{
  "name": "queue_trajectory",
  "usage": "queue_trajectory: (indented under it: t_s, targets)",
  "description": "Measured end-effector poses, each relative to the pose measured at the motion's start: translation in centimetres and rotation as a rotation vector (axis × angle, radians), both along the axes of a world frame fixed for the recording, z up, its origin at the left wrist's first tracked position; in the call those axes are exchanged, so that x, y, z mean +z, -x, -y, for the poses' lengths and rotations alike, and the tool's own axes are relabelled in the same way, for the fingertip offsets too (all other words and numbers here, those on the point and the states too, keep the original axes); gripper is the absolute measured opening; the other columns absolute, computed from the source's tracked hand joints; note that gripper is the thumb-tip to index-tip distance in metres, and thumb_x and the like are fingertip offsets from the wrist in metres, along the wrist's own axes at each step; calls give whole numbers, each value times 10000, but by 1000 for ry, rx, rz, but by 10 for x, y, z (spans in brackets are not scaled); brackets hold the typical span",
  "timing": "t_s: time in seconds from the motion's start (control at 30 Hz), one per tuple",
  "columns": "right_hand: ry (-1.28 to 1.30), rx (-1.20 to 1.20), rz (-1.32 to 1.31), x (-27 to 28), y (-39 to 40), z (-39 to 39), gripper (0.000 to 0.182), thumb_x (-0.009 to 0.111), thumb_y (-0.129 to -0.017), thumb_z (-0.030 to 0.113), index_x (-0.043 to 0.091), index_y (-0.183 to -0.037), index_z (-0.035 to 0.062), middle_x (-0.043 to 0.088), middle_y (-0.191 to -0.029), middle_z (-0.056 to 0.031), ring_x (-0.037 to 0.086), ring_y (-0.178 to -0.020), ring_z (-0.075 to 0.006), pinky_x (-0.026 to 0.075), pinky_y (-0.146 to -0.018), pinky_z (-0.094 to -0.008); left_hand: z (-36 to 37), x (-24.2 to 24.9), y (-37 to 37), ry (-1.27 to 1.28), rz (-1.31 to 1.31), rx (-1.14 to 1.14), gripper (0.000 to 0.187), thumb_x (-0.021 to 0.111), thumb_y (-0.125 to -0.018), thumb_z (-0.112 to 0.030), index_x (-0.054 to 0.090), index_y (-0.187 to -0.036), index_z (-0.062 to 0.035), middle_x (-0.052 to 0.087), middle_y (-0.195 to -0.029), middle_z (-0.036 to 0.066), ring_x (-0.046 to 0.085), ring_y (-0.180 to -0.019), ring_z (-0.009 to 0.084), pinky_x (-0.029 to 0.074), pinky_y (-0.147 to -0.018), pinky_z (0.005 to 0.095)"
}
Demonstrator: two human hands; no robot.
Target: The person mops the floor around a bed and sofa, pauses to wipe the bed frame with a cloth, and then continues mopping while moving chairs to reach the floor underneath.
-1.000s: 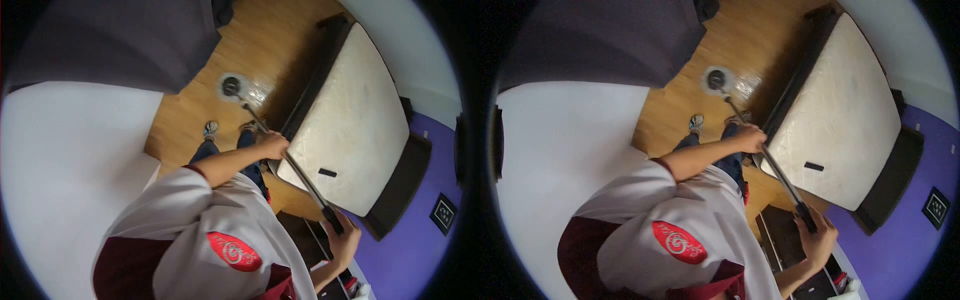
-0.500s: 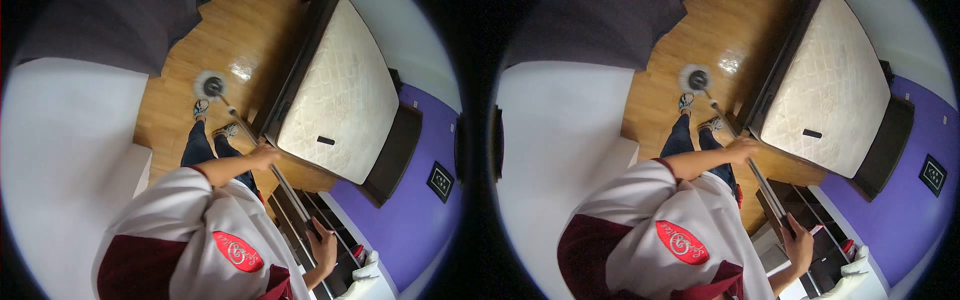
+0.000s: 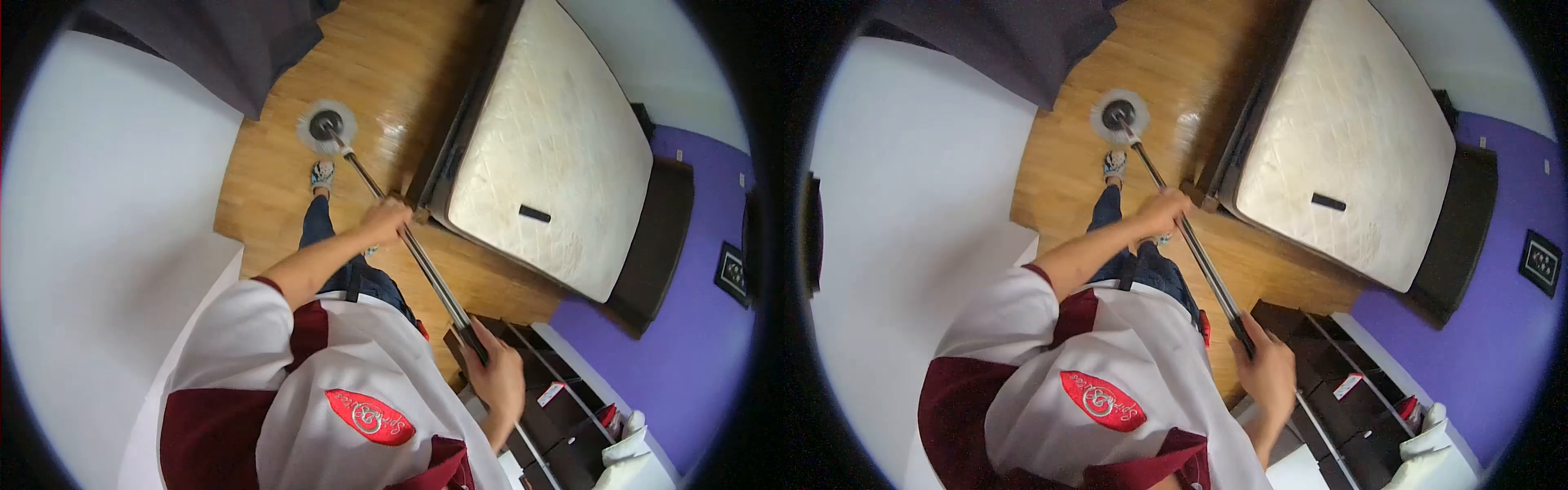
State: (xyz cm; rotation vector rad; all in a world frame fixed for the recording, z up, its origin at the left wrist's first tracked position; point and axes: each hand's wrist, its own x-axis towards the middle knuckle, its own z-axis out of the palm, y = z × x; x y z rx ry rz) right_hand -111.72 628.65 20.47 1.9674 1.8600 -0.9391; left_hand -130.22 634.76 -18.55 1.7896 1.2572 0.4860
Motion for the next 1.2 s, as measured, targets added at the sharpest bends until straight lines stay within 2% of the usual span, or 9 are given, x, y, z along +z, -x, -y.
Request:
queue_trajectory:
  t_s: [0.23, 0.3, 0.4, 0.6, 0.8, 0.97, 1.0, 1.1, 1.2]
  targets:
    - [4, -247, 31, -24, -66, 99, 473, 685, -874, 126, 587, -1333, 71, 637, -1139, -279, 665, -1035, -388, 514, -855, -369, 36, -17, -113, -62, -33, -66, 297, 744, -731, -227, 645, -1003, -157, 615, -1079, 79, 516, -1168, 315, 446, -921, 479]
    - [-86, -202, 46, -1, -76, 110, 477, 695, -855, 94, 593, -1317, 37, 664, -1100, -268, 702, -1007, -319, 518, -826, -345, 42, 10, -148, -7, -8, -154, 269, 736, -729, -202, 641, -975, -151, 613, -1067, 67, 529, -1148, 305, 457, -904, 488]
    - [-96, -153, 140, 33, -66, 109, 521, 752, -765, 107, 632, -1267, 30, 657, -887, -275, 693, -830, -392, 523, -685, -384, 52, 30, -162, 2, -2, -187, 233, 721, -729, -147, 628, -942, -146, 608, -1031, 67, 545, -1115, 301, 464, -876, 480]
    - [74, 99, 65, 49, 8, 108, 521, 771, -743, 148, 658, -1250, 109, 679, -913, -248, 687, -837, -390, 538, -702, -437, 140, 37, -16, -64, 171, 54, 244, 723, -713, -115, 626, -937, -112, 617, -980, 121, 573, -1044, 353, 493, -798, 457]
    - [253, 244, -81, -63, 65, 152, 520, 698, -821, 228, 596, -1331, 218, 676, -1015, -204, 660, -920, -389, 516, -792, -468, 226, -22, 139, 144, -216, 193, 228, 746, -698, -143, 623, -884, -99, 608, -985, 134, 558, -1049, 367, 477, -850, 466]
    - [147, -80, 62, -4, 13, 196, 510, 744, -784, 148, 648, -1279, 222, 692, -923, -205, 683, -848, -377, 523, -725, -435, 236, -29, 21, 127, -18, -67, 293, 755, -674, -151, 624, -935, -128, 599, -1062, 99, 552, -1098, 361, 489, -867, 488]
    - [85, -117, 93, 23, 7, 205, 511, 756, -766, 128, 666, -1261, 216, 699, -912, -200, 689, -793, -369, 525, -699, -413, 224, 20, -5, 220, 60, -148, 293, 745, -670, -136, 630, -939, -144, 602, -1047, 97, 559, -1084, 356, 488, -860, 503]
    - [143, -225, 299, 79, 4, 216, 499, 760, -738, 32, 668, -1228, 49, 714, -955, -214, 722, -809, -233, 519, -727, -317, 233, 36, -95, 180, 225, -234, 317, 759, -660, -152, 655, -959, -151, 636, -1022, 101, 578, -1066, 350, 498, -829, 497]
    - [47, -331, 203, 87, 0, 224, 506, 766, -718, 24, 673, -1215, 33, 716, -957, -222, 728, -817, -236, 522, -733, -319, 240, 6, -143, 106, 193, -370, 288, 761, -659, -167, 668, -930, -139, 650, -992, 113, 587, -1063, 342, 499, -809, 492]
